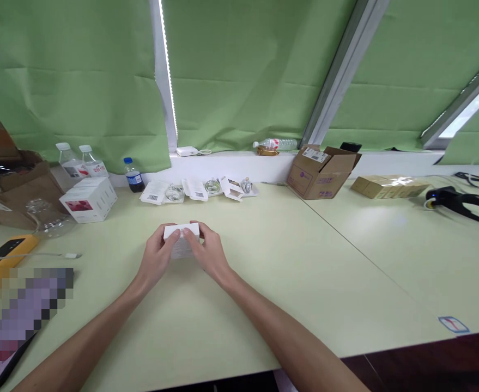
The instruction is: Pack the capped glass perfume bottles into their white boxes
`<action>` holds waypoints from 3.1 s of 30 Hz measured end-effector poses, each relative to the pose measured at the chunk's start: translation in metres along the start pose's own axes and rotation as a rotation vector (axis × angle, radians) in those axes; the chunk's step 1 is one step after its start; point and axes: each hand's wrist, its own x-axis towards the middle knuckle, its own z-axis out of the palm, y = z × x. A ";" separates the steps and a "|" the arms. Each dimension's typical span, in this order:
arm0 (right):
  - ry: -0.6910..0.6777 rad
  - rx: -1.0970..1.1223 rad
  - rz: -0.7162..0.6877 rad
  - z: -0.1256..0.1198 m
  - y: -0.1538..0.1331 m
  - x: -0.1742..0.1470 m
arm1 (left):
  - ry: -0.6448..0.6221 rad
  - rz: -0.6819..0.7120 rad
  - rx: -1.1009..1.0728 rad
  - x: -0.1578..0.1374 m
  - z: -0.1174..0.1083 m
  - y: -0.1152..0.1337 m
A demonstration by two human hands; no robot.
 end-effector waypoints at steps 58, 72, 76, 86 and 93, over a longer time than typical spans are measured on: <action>0.078 -0.313 -0.096 -0.022 0.000 0.001 | -0.237 0.053 -0.099 0.003 -0.019 -0.007; -0.173 -0.014 -0.189 -0.018 -0.006 -0.007 | -0.165 0.143 0.087 0.001 -0.014 -0.016; -0.290 -0.178 -0.261 -0.026 -0.010 -0.005 | -0.159 0.177 0.066 0.004 -0.019 -0.016; -0.243 -0.450 -0.349 -0.029 -0.007 -0.005 | -0.218 0.286 0.168 0.006 -0.030 -0.010; -0.086 -0.392 -0.319 -0.043 0.006 0.007 | -0.178 0.229 0.126 0.008 -0.027 -0.011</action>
